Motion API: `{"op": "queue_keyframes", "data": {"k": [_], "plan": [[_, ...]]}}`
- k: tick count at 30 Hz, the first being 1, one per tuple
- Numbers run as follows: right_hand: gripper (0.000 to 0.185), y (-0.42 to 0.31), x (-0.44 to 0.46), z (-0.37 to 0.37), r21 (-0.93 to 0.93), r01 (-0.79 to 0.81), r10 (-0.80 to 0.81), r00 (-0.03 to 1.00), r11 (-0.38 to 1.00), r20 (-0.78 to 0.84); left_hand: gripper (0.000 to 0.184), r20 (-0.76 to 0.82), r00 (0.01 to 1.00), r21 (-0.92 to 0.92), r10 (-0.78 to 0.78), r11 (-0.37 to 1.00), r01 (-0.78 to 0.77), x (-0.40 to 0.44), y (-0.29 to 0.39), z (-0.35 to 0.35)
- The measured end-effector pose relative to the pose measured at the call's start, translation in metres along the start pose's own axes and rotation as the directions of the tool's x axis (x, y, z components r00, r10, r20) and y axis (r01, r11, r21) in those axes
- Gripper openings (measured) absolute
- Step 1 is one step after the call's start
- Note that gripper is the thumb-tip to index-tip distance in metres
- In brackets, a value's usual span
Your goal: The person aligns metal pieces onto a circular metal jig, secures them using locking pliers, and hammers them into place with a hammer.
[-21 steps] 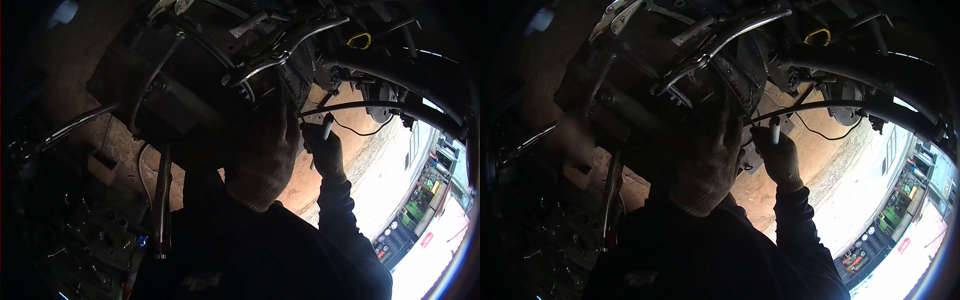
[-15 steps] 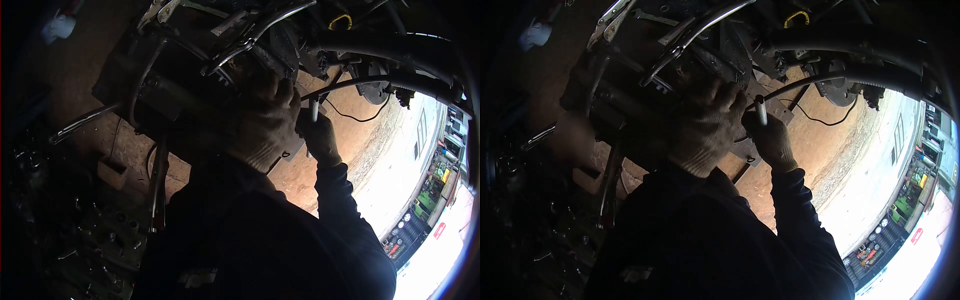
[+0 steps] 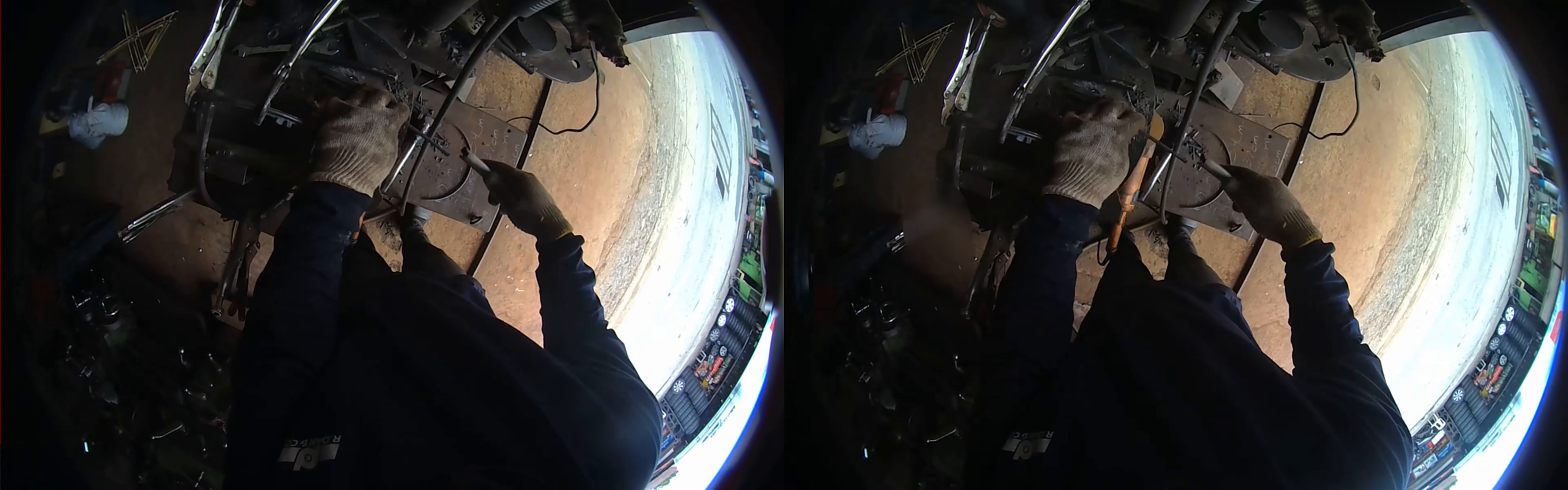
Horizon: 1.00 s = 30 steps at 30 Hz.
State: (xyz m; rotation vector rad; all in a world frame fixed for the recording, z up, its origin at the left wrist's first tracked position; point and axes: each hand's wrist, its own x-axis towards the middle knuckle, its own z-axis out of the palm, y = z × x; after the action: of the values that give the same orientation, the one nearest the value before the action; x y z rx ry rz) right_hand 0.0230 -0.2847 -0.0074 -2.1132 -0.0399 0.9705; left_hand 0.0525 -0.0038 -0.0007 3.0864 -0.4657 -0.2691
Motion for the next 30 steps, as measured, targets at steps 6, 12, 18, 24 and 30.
{"op": "queue_keyframes", "data": {"k": [6, 12, 18, 24, 30], "plan": [[0.039, -0.004, 0.001, 0.007, -0.026, 0.063, -0.064, 0.998, 0.998, -0.002, 0.042, 0.017, 0.997, 0.023, 0.081, 0.996, -0.082, 0.004, -0.009, -0.006], [0.038, -0.014, 0.018, 0.019, 0.043, 0.248, -0.249, 0.968, 0.968, 0.039, 0.051, 0.247, 0.965, 0.065, 0.090, 0.992, -0.109, 0.010, -0.009, -0.034], [0.046, -0.028, 0.027, 0.024, 0.324, 0.079, -0.127, 0.983, 0.943, 0.130, 0.067, 0.409, 0.873, 0.184, 0.267, 0.913, -0.365, 0.026, -0.025, -0.042], [0.055, -0.026, 0.020, 0.064, 0.473, 0.010, -0.012, 1.000, 0.881, -0.001, 0.074, 0.314, 0.779, 0.152, 0.543, 0.781, -0.606, 0.037, -0.045, -0.038], [0.050, -0.031, 0.012, 0.114, 0.680, 0.110, 0.020, 0.983, 0.725, -0.181, 0.066, 0.374, 0.743, 0.142, 0.555, 0.758, -0.637, 0.044, -0.046, -0.031]]}}
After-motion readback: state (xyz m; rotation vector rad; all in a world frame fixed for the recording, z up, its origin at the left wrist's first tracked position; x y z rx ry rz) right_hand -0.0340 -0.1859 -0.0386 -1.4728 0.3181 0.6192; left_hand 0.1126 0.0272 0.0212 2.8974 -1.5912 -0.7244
